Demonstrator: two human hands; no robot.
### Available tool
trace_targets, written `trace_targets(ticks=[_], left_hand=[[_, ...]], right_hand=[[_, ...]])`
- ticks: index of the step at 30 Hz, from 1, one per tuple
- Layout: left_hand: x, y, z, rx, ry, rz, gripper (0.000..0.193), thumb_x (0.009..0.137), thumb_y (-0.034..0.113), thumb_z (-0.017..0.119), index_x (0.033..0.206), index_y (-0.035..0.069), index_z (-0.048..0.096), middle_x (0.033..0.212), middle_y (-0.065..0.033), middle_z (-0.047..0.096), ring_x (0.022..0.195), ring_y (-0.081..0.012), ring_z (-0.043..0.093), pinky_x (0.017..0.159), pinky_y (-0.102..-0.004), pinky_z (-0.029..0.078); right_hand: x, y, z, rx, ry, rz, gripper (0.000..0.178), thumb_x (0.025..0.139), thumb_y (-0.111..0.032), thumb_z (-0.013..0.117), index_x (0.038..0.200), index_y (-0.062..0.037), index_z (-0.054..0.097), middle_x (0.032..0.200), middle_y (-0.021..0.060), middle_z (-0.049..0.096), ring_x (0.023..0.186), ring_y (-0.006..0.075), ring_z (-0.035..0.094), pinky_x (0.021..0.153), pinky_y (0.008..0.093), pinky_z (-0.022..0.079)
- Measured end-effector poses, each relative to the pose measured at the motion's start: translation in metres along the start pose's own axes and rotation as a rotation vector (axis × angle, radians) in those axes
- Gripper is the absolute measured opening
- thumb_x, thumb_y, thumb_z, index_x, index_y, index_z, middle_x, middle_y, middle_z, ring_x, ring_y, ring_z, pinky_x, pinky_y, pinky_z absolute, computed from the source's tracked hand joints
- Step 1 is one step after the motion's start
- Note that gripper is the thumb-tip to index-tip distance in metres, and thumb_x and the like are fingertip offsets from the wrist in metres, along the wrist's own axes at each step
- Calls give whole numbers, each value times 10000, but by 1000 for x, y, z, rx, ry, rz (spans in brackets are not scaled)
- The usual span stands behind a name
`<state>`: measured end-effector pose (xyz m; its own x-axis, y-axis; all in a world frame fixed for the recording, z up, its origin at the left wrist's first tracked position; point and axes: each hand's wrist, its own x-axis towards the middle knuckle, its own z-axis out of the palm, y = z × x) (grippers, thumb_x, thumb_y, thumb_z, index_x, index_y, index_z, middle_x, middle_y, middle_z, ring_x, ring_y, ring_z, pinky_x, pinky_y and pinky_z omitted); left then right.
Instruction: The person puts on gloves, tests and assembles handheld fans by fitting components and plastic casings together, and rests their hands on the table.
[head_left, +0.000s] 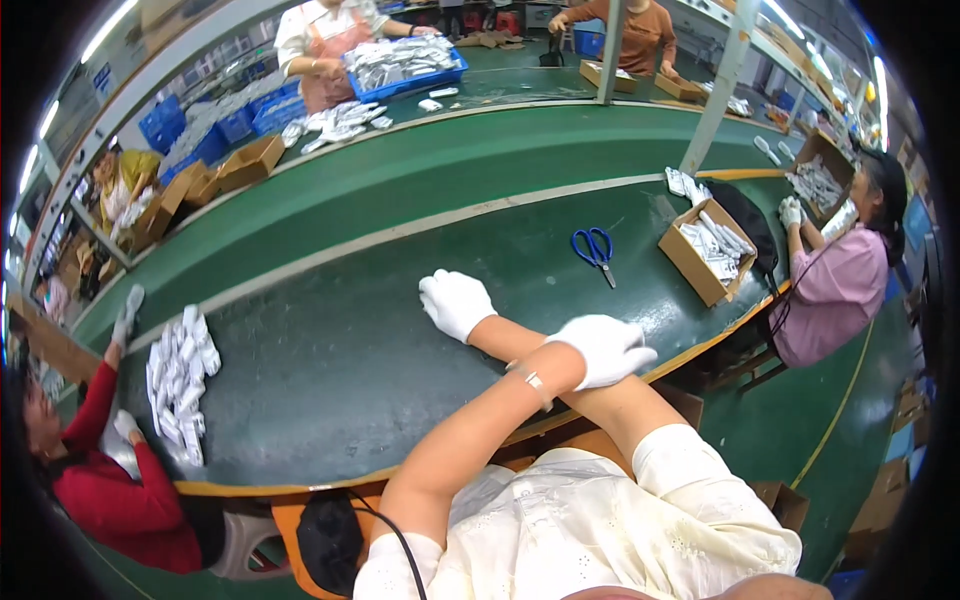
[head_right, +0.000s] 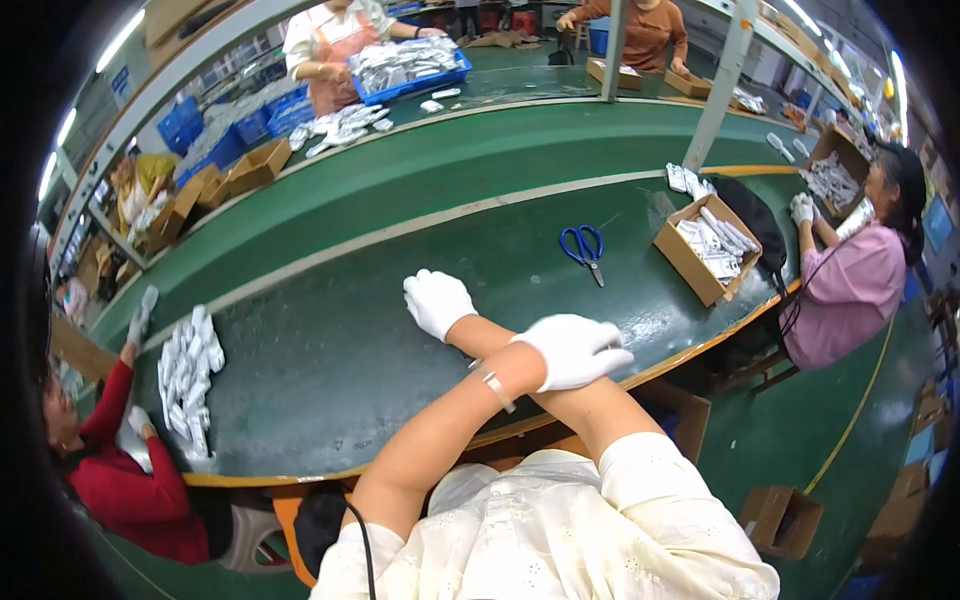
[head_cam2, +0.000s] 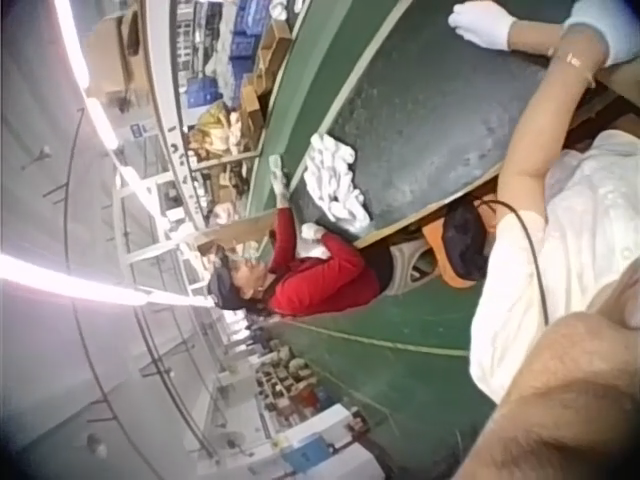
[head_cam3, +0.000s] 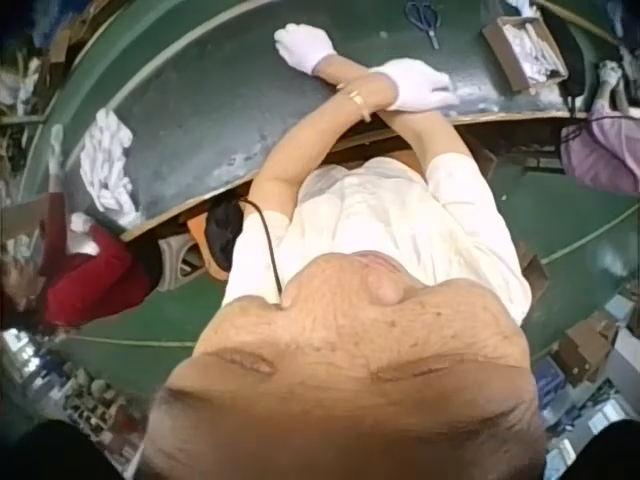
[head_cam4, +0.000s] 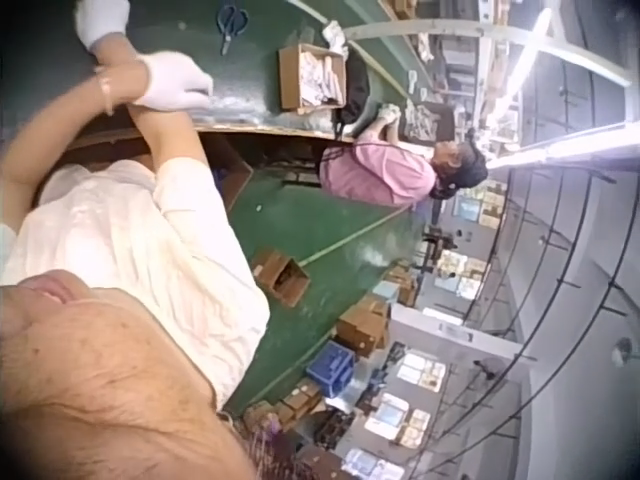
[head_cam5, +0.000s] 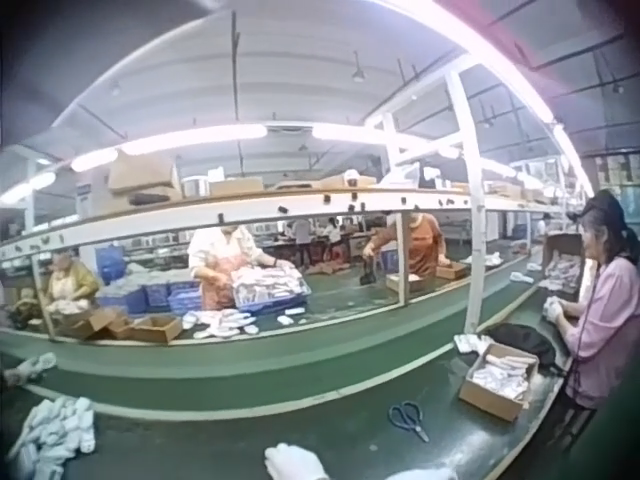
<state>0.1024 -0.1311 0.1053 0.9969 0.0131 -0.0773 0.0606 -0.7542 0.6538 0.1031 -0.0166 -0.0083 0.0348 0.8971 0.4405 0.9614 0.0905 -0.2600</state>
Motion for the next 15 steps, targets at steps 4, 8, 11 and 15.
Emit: trace_targets(ticks=[4, 8, 11, 15], left_hand=[[20, -10, -4, -24, -338, -22, 595, 887, 554, 505, 1170, 73, 712, 1166, -183, 698, 1067, -364, 655, 938, -445, 492], [12, -17, -2, -36, -204, -14, 597, 830, 567, 555, 1106, 72, 741, 1158, -160, 705, 1053, -350, 661, 915, -438, 501], [6, -34, 10, -129, -17, -108, 527, 873, 474, 525, 1092, 43, 735, 1113, -171, 709, 1004, -354, 675, 873, -447, 520], [-3, -34, 21, -123, 109, -81, 520, 915, 440, 462, 1065, 25, 736, 1075, -204, 710, 977, -373, 679, 871, -459, 521]], right_hand=[[2, -1, 1, -98, 10, 64, 125, 854, -193, 592, 826, -110, 681, 842, 176, 669, 776, 367, 668, 680, 477, 551], [6, 12, 7, -157, 62, 36, 112, 873, -220, 610, 896, -138, 683, 863, 144, 663, 810, 363, 658, 707, 472, 535], [11, 9, 16, -100, 83, 40, 165, 907, -251, 612, 995, -147, 706, 972, 112, 703, 894, 332, 678, 776, 424, 546], [9, 16, 21, -112, 17, 69, 205, 930, -285, 576, 1030, -157, 701, 1018, 93, 707, 945, 321, 675, 814, 422, 540]])
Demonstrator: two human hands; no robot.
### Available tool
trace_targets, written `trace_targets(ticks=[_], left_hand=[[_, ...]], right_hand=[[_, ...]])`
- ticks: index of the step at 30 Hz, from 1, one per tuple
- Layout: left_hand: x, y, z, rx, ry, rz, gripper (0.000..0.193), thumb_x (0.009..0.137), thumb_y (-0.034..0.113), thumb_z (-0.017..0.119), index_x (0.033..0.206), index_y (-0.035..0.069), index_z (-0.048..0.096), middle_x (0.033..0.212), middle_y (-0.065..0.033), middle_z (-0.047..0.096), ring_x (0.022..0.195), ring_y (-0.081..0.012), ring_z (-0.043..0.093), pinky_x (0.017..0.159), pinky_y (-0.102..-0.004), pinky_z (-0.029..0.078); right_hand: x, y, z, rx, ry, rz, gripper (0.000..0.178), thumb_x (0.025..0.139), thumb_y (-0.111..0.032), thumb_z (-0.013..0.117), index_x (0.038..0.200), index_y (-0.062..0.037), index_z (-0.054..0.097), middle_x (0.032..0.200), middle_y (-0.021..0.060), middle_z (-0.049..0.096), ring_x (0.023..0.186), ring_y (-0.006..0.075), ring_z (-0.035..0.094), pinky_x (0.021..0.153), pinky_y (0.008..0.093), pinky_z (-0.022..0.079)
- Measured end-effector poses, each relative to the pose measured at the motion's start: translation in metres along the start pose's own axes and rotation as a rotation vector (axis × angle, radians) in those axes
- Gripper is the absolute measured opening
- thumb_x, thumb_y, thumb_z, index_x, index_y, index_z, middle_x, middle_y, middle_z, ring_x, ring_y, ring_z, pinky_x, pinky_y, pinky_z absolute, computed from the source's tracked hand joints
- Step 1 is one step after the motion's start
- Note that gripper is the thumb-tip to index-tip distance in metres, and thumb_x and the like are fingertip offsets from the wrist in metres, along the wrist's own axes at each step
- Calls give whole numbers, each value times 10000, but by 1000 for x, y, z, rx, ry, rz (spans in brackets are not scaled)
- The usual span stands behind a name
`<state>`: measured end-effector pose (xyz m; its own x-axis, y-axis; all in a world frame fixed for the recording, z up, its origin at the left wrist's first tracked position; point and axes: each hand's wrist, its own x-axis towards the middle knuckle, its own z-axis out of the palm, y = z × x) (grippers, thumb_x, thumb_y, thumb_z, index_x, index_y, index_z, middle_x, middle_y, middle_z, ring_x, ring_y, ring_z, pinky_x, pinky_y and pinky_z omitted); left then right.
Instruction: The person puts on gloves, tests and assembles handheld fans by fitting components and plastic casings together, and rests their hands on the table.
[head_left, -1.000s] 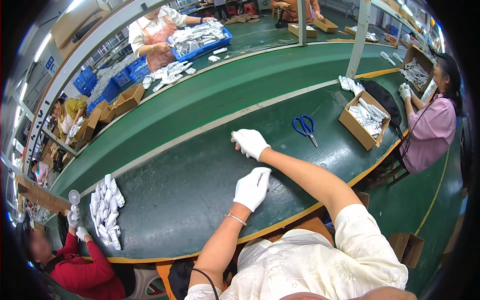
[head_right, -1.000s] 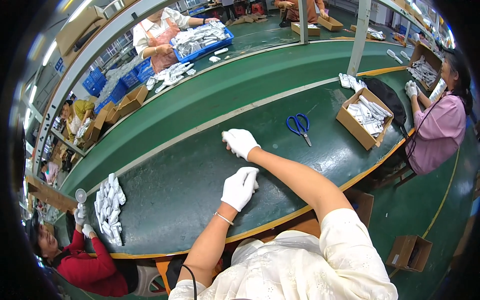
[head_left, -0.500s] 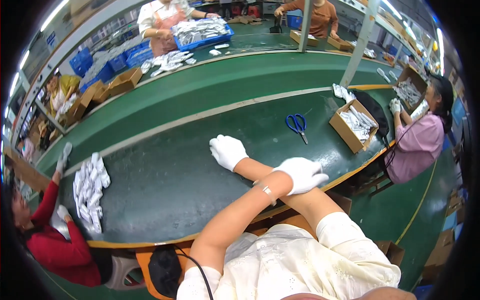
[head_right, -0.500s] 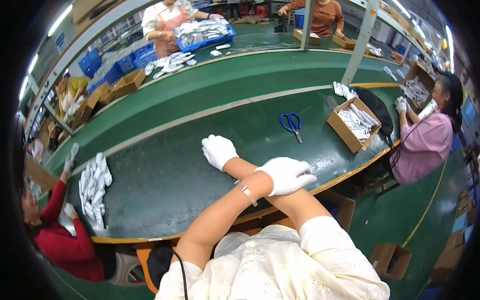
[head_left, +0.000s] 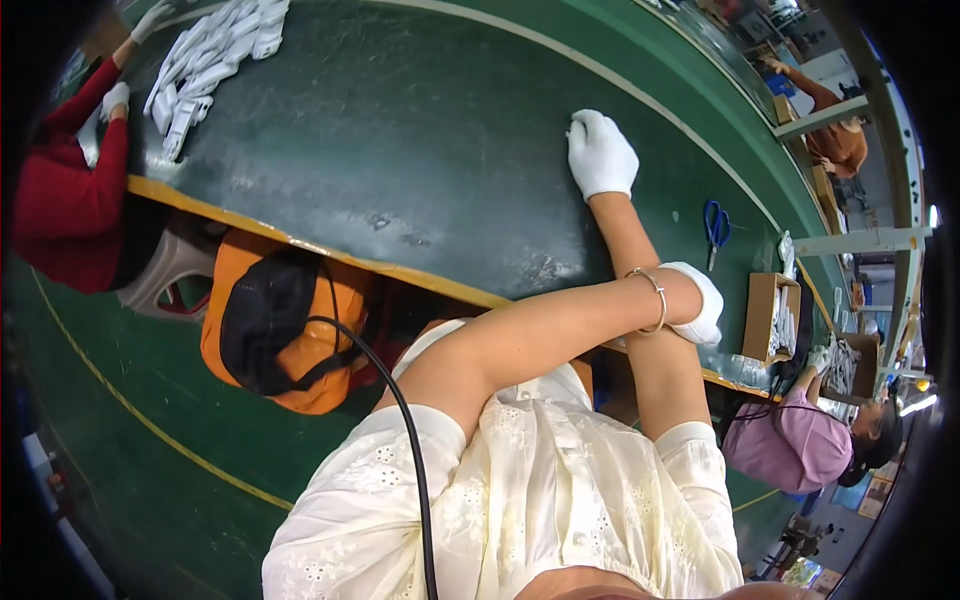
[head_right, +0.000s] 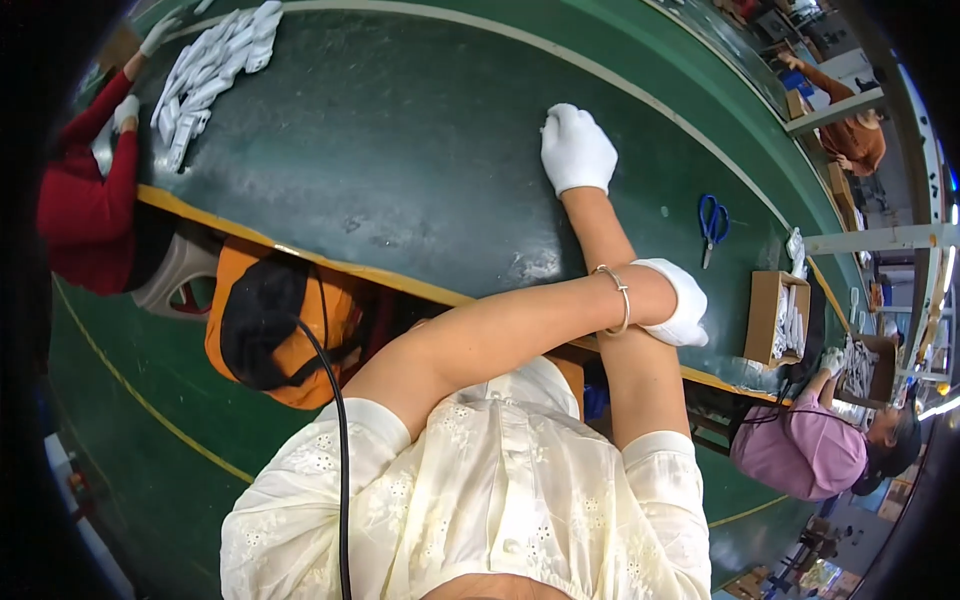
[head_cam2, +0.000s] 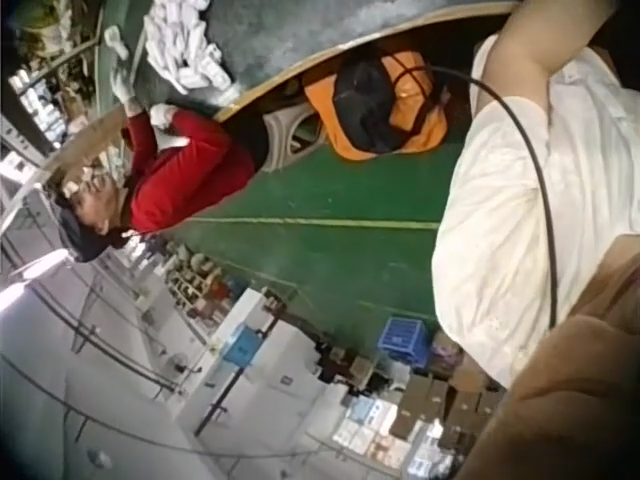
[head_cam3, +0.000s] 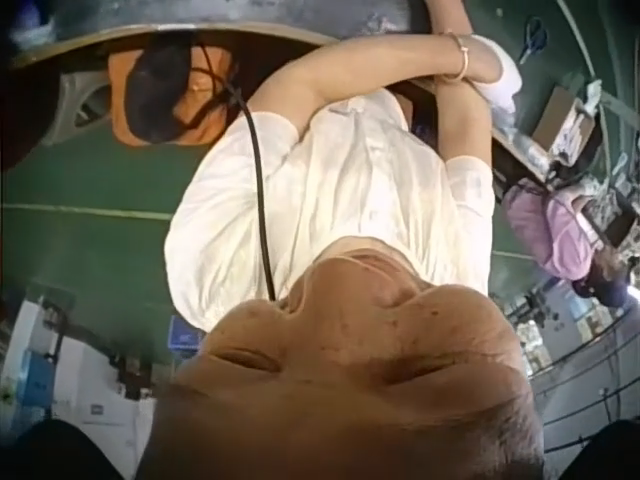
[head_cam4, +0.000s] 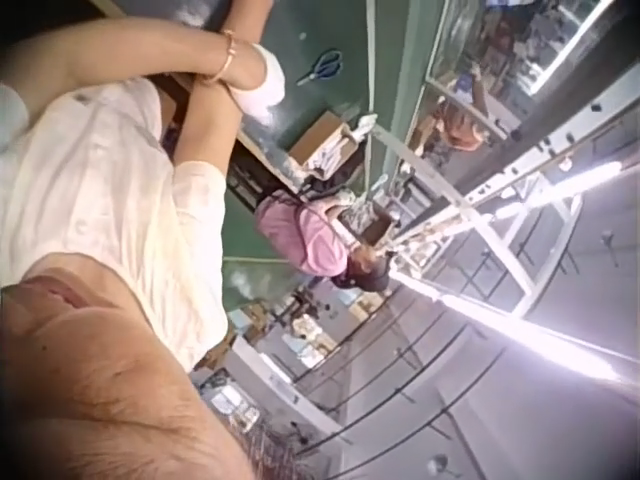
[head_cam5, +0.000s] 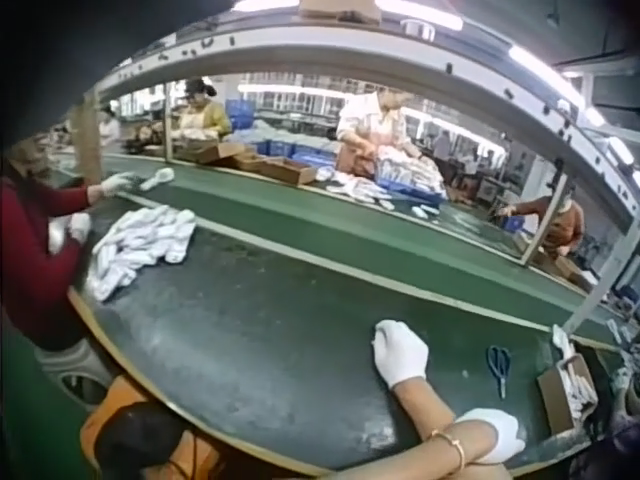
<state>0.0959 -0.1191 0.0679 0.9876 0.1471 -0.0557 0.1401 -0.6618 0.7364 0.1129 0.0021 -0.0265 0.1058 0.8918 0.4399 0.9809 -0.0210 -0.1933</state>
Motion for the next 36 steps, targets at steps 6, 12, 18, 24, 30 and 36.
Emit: trace_targets(ticks=[6, 12, 18, 24, 30, 36], left_hand=[[-16, -5, 13, -4, 213, 78, 456, 956, 407, 451, 988, 45, 727, 990, -190, 714, 926, -373, 681, 832, -471, 524], [-35, -15, 59, -216, 1174, 323, 167, 896, 74, 588, 1063, 82, 598, 887, -137, 677, 870, -345, 662, 780, -446, 523], [-75, -22, 75, -146, 1362, 439, 248, 817, 3, 595, 1055, 74, 599, 980, -112, 647, 904, -343, 627, 800, -456, 525], [-71, -46, 92, 199, 700, 16, 163, 845, 149, 623, 983, 65, 646, 925, -116, 665, 885, -327, 641, 804, -439, 524], [-51, -18, 108, 211, 765, 33, 265, 901, 217, 590, 1119, 84, 664, 1182, -159, 640, 1134, -322, 577, 960, -453, 440], [-34, -15, 110, 188, 752, 161, 367, 940, 258, 562, 1260, 99, 641, 1326, -171, 590, 1262, -355, 511, 1077, -499, 337]], right_hand=[[-1, -2, -1, 2, 4, -11, 214, 940, -299, 564, 1029, -165, 705, 1011, 91, 714, 934, 323, 680, 806, 428, 542], [0, 0, -2, -4, -39, -9, 240, 939, -307, 568, 1081, -161, 695, 1054, 89, 712, 965, 315, 677, 827, 408, 539], [8, 20, -20, 138, -311, -122, 392, 919, -310, 606, 1273, -143, 617, 1123, 134, 665, 1017, 307, 659, 908, 378, 513], [20, 18, -31, 152, -527, -138, 509, 902, -332, 627, 1361, -126, 546, 1060, 139, 624, 986, 299, 626, 918, 370, 489], [18, 20, -27, 74, -489, -197, 508, 918, -351, 598, 1375, -141, 529, 1120, 160, 619, 1030, 334, 622, 937, 389, 491], [11, 12, -12, -11, -383, -166, 462, 961, -377, 555, 1364, -154, 525, 1224, 181, 606, 1066, 348, 625, 949, 395, 494]])
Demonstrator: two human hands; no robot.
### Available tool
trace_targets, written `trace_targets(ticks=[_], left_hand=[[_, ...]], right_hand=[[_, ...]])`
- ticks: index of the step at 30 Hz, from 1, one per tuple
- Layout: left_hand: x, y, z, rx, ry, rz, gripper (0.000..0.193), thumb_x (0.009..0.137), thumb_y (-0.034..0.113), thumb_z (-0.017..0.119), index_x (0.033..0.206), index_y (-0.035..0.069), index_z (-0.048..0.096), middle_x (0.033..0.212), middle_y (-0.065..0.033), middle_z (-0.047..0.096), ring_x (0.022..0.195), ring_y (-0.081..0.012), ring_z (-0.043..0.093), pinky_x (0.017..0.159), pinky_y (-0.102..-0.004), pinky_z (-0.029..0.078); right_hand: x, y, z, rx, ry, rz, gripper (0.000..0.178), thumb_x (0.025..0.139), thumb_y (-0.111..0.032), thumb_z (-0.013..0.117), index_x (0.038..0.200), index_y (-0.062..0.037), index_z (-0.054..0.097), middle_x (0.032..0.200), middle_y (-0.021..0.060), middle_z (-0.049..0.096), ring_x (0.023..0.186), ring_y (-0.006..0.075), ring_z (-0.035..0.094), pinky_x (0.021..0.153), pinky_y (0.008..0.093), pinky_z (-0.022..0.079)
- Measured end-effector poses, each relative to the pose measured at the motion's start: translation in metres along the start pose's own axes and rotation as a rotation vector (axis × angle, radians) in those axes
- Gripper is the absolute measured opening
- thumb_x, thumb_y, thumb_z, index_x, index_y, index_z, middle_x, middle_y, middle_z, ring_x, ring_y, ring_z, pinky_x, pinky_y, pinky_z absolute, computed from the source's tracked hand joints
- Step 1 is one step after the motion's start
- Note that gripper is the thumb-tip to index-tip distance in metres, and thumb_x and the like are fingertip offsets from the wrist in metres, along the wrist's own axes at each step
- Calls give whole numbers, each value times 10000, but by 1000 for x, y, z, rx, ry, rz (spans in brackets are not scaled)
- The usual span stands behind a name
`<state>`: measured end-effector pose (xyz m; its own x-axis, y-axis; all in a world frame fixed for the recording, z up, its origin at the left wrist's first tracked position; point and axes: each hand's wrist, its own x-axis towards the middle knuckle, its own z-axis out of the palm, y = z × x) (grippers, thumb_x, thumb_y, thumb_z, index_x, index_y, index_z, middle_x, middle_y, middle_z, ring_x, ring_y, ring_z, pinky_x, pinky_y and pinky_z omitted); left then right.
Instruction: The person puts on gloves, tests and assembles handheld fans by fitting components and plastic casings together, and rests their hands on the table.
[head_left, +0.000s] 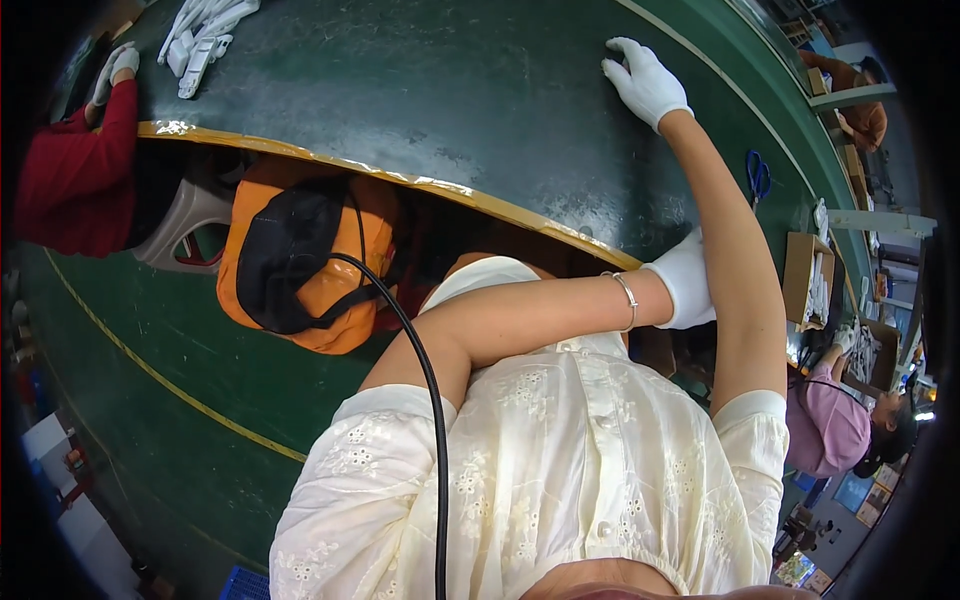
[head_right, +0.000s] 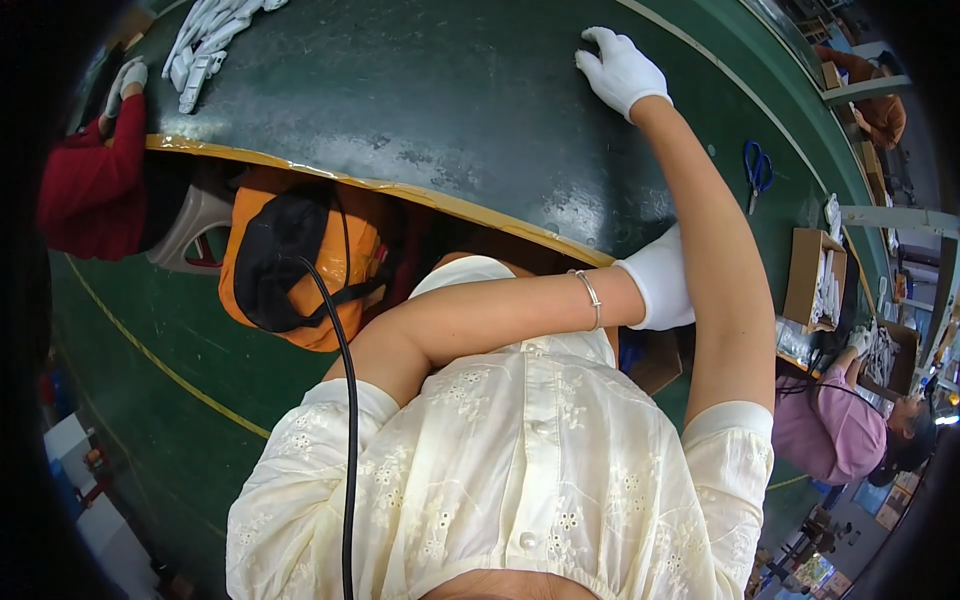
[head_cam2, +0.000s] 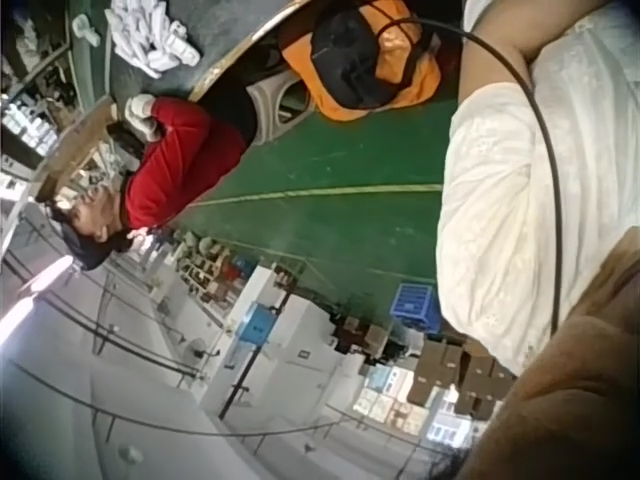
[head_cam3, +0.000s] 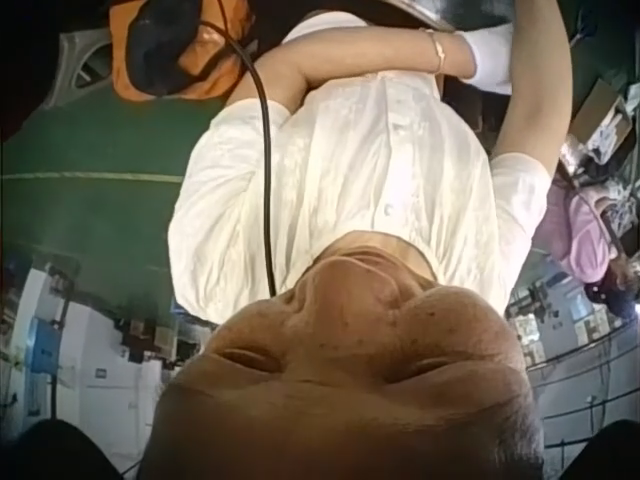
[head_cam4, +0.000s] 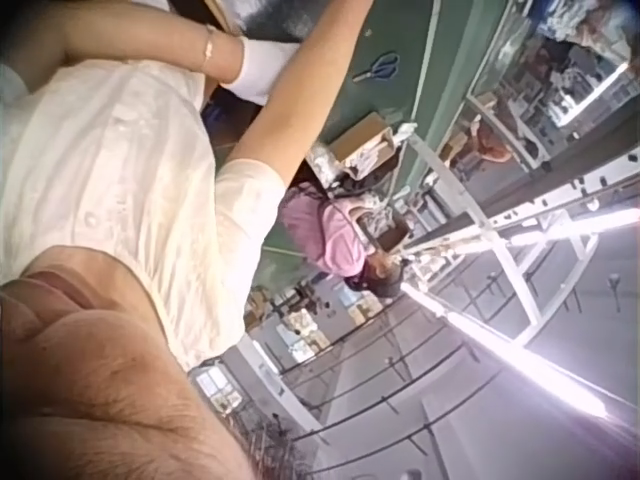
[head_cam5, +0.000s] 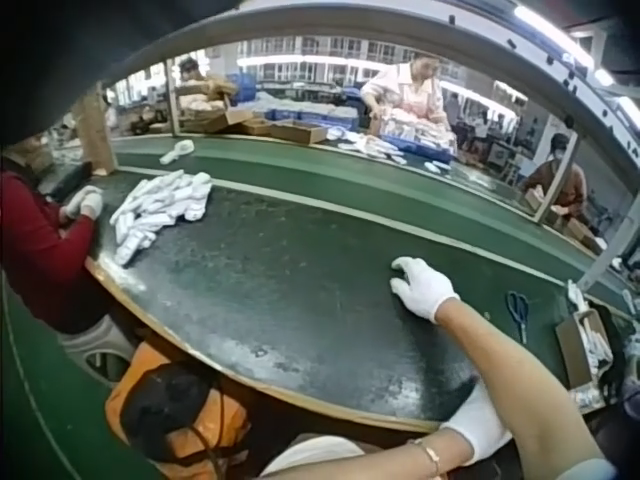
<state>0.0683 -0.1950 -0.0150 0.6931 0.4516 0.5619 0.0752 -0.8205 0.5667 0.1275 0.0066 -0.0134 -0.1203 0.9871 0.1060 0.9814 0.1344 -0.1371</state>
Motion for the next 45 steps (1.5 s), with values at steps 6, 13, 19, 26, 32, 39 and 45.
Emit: trace_targets(ticks=[6, 13, 19, 26, 32, 39, 45], left_hand=[[-30, -15, -16, 120, -45, 103, 305, 912, 216, 562, 1165, 86, 671, 1232, -104, 643, 1188, -297, 552, 1043, -463, 372], [-136, -32, -136, -151, 172, -314, 203, 912, 85, 637, 1099, 41, 704, 1108, -140, 702, 1034, -315, 667, 905, -386, 531], [-229, -37, -174, 533, 557, -620, 219, 860, -26, 612, 1070, -18, 671, 1105, -182, 679, 1056, -370, 635, 959, -439, 495], [-294, -69, -189, 1010, 242, -917, 342, 867, 136, 663, 1184, 15, 624, 1272, -189, 602, 1242, -393, 517, 1037, -509, 411], [-299, -106, -210, 1322, -130, -1056, 626, 803, 353, 738, 1332, 72, 556, 1407, -146, 536, 1326, -371, 457, 1081, -552, 342], [-304, -113, -231, 1024, -302, -1013, 489, 777, 220, 663, 1230, 42, 623, 1099, -146, 629, 1127, -336, 568, 1002, -476, 431], [-324, -106, -232, 998, -306, -871, 536, 793, 203, 671, 1304, 69, 580, 1317, -120, 600, 1237, -311, 535, 1087, -489, 363]], right_hand=[[-7, -4, 5, -109, 130, -57, 420, 983, -401, 516, 1330, -166, 545, 1199, 172, 616, 1081, 367, 622, 914, 431, 511], [-17, -6, 1, -107, 170, -52, 350, 980, -344, 534, 1273, -158, 581, 1089, 155, 622, 994, 369, 635, 838, 460, 526], [-22, -12, 3, -69, 212, -46, 337, 969, -328, 550, 1252, -151, 596, 1062, 146, 627, 977, 354, 638, 824, 457, 526], [-21, -23, -13, -39, 254, -50, 303, 945, -307, 571, 1175, -117, 625, 1032, 157, 633, 951, 346, 650, 809, 449, 536], [-27, -23, -11, -17, 290, -63, 270, 919, -293, 597, 1092, -91, 640, 976, 163, 626, 901, 350, 654, 773, 460, 539], [-33, -21, -5, 13, 358, -69, 260, 911, -294, 608, 1072, -93, 647, 957, 157, 623, 882, 346, 654, 761, 457, 541], [-29, -19, -9, 18, 296, -22, 259, 911, -300, 611, 1078, -108, 651, 959, 158, 622, 905, 346, 653, 774, 456, 540]])
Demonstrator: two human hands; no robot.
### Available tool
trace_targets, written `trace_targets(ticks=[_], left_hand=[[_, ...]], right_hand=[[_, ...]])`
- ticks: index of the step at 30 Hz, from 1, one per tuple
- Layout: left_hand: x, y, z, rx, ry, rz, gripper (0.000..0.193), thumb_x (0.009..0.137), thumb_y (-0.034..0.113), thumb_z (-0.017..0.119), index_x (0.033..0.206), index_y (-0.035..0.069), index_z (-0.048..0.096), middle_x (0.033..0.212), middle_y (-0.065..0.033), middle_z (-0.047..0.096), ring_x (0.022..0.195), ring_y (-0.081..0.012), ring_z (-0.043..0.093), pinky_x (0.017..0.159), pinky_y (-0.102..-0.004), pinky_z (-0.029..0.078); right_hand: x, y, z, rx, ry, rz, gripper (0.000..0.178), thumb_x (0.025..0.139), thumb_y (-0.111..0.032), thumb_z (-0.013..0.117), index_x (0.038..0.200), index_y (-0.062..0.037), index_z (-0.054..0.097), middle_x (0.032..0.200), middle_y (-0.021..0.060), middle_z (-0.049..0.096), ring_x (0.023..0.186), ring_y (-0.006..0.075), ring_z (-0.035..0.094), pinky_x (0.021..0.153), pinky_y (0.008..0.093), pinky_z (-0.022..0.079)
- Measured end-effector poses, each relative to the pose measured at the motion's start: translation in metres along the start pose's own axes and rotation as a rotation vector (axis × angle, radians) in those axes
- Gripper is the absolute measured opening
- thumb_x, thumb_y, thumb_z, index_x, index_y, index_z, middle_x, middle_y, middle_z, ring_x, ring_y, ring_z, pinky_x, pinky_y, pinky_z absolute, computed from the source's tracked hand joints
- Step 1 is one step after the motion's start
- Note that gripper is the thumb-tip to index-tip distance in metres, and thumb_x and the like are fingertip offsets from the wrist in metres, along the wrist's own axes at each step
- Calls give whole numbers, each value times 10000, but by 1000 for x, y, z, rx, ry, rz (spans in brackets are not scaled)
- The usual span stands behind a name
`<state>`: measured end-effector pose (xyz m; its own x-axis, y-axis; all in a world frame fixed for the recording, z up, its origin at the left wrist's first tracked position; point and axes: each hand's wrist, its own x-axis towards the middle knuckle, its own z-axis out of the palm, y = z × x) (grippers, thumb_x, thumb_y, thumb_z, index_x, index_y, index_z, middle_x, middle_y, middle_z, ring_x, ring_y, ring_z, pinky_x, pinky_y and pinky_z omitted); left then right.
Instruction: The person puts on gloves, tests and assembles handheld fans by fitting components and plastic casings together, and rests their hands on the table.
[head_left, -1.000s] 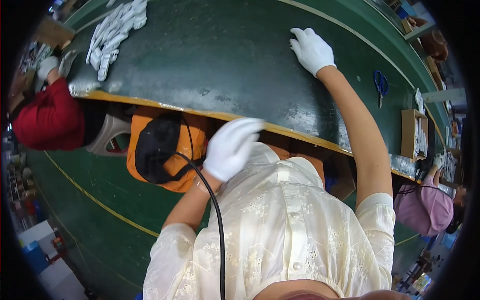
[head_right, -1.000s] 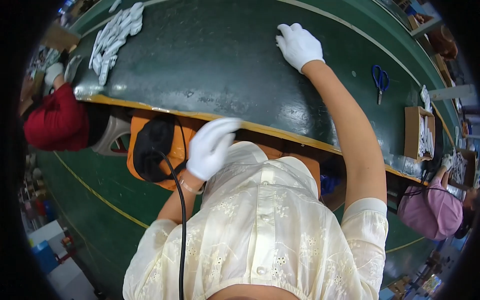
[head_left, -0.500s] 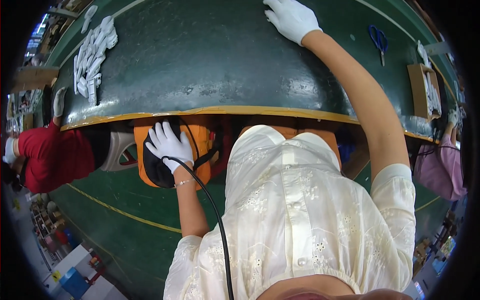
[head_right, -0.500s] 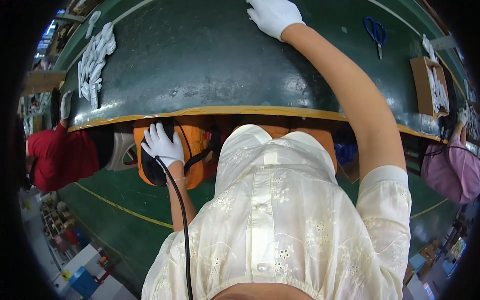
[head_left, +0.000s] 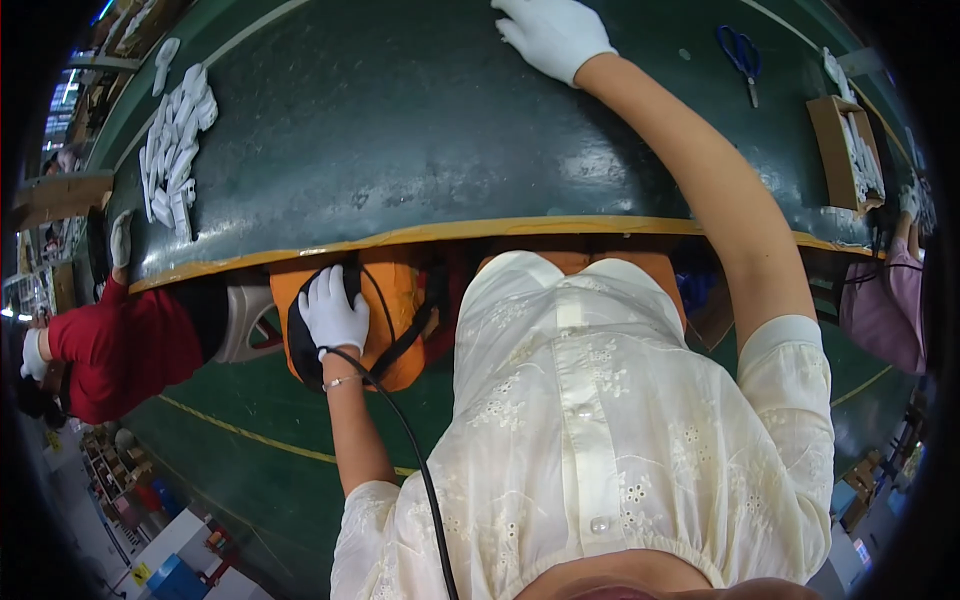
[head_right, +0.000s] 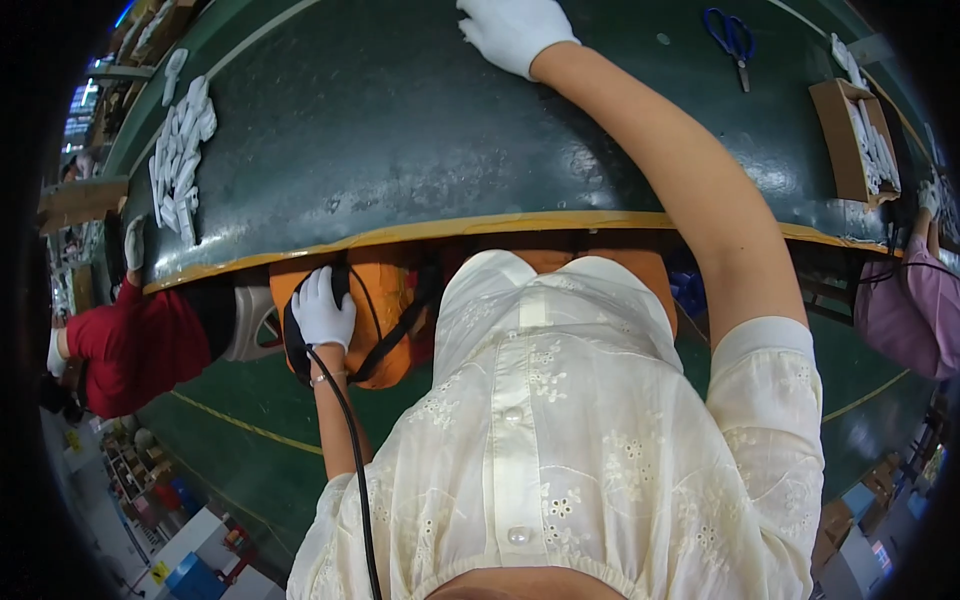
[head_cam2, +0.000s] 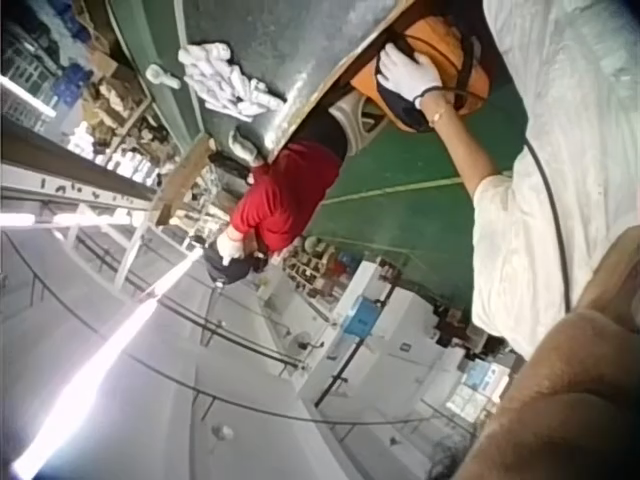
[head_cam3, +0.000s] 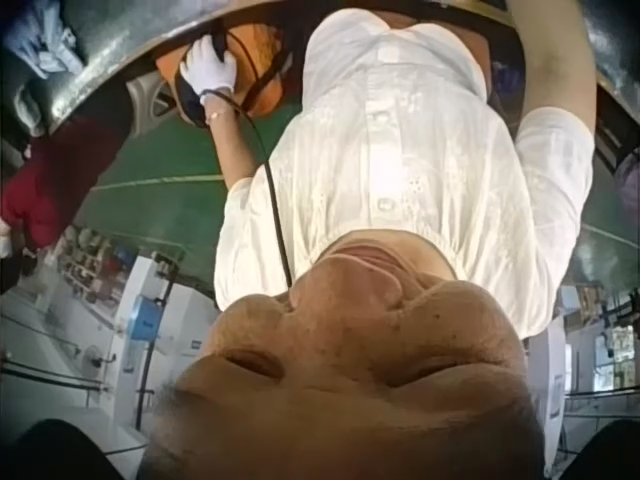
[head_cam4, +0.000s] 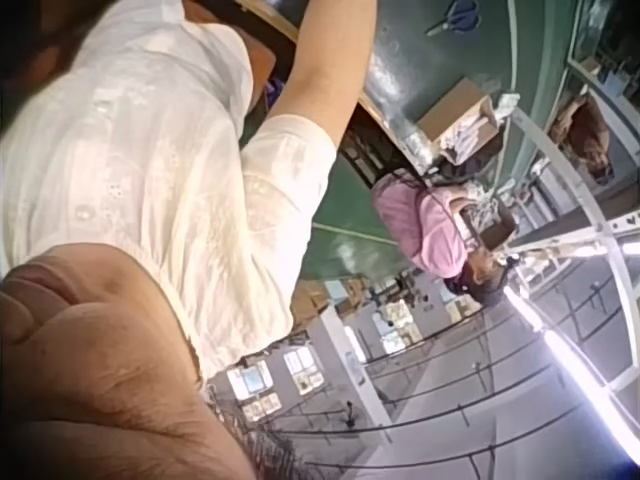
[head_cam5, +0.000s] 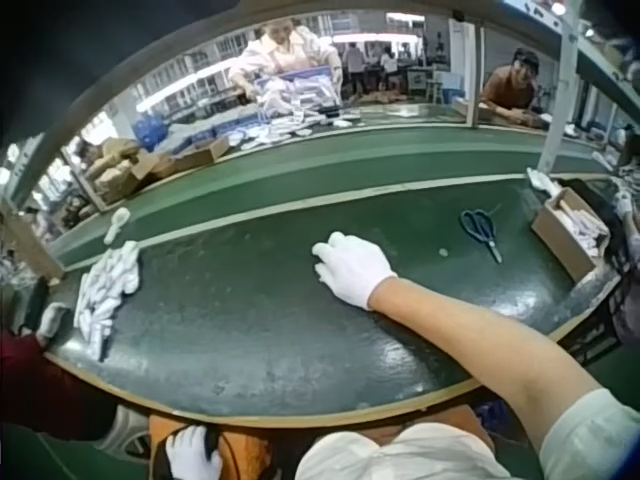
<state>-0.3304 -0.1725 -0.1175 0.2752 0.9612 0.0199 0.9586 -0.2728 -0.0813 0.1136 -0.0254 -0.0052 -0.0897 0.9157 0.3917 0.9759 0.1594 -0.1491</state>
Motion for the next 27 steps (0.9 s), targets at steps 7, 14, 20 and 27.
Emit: trace_targets(ticks=[7, 14, 20, 27], left_hand=[[29, 111, -82, -580, 513, 159, 121, 897, 5, 627, 992, -44, 685, 892, -191, 695, 814, -373, 669, 771, -394, 544], [101, 244, -180, -1046, 475, 572, 176, 879, -32, 614, 1035, 4, 687, 874, -161, 684, 770, -324, 665, 720, -373, 526], [197, 324, -191, -826, 537, 701, 221, 932, 97, 617, 1142, 62, 676, 998, -161, 701, 922, -327, 683, 808, -396, 526], [217, 327, -166, -945, 89, 756, 252, 944, 198, 590, 1148, 92, 693, 960, -131, 734, 863, -250, 719, 820, -345, 548]], right_hand=[[9, 4, -4, -61, -78, 23, 239, 884, -284, 622, 1044, -118, 685, 977, 153, 662, 918, 333, 658, 780, 444, 556], [-4, 7, 5, 79, 21, 49, 247, 880, -271, 628, 1055, -98, 650, 978, 158, 622, 903, 344, 631, 798, 453, 527], [-35, 31, 24, 806, -80, -23, 393, 843, -292, 653, 1189, -107, 627, 1072, 165, 603, 1005, 349, 600, 843, 448, 496], [-68, 5, 0, 457, -84, -136, 473, 882, -282, 611, 1315, -102, 546, 1149, 156, 538, 1040, 333, 545, 922, 442, 451]])
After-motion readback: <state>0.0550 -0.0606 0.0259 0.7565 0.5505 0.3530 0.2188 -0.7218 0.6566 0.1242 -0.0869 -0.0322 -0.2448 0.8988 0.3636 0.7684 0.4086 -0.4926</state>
